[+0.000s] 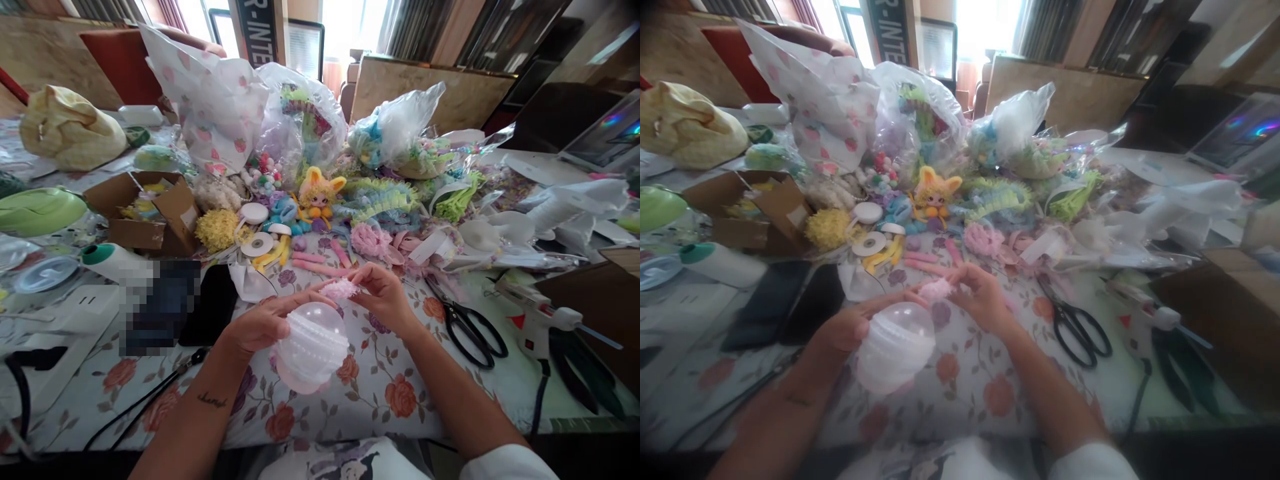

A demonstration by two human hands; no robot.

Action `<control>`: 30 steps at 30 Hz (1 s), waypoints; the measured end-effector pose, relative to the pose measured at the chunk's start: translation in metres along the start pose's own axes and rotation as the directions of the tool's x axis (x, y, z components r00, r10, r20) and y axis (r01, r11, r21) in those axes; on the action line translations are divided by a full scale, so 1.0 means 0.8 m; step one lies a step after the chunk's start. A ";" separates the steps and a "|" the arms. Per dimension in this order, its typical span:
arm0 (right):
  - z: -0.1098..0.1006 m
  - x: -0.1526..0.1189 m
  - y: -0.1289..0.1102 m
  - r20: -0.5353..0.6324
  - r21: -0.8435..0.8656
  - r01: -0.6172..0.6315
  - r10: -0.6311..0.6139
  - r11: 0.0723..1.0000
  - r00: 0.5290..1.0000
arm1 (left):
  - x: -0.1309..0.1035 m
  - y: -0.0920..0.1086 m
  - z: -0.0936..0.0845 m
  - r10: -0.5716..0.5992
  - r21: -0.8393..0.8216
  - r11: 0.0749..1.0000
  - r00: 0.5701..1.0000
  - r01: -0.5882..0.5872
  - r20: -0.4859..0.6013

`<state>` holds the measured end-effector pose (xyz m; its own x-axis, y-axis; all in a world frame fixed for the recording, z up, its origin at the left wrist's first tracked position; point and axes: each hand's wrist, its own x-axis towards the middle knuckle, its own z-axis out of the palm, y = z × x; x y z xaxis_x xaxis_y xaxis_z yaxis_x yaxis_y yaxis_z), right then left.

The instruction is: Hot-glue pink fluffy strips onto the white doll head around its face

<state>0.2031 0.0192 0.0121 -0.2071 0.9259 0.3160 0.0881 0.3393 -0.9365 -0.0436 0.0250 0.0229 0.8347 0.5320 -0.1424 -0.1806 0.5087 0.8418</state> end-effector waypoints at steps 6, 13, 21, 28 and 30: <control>-0.002 0.003 0.006 -0.055 0.062 -0.041 0.045 0.997 0.997 | 0.001 0.000 0.003 0.030 -0.147 0.988 0.990 -0.050 -0.139; -0.006 -0.001 0.013 0.009 -0.074 -0.094 0.095 0.993 0.995 | 0.006 0.000 0.011 -0.006 -0.215 0.976 0.978 -0.040 -0.206; -0.023 0.023 0.006 -0.422 -0.305 -0.079 -0.060 0.949 0.905 | 0.024 -0.011 -0.003 -0.045 -0.269 0.959 0.896 -0.084 -0.442; 0.011 0.060 -0.081 -0.313 -0.220 0.139 -0.204 0.966 0.927 | 0.029 -0.010 0.009 0.010 -0.229 0.970 0.953 -0.083 -0.302; 0.028 0.061 -0.103 -0.211 -0.174 0.165 -0.200 0.971 0.957 | 0.029 -0.012 0.010 0.006 -0.235 0.968 0.944 -0.088 -0.329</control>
<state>0.1636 0.0330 0.1009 -0.0102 0.8529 0.5220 0.2204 0.5111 -0.8308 -0.0179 0.0272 0.0160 0.6161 0.7282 -0.3002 -0.3708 0.6044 0.7052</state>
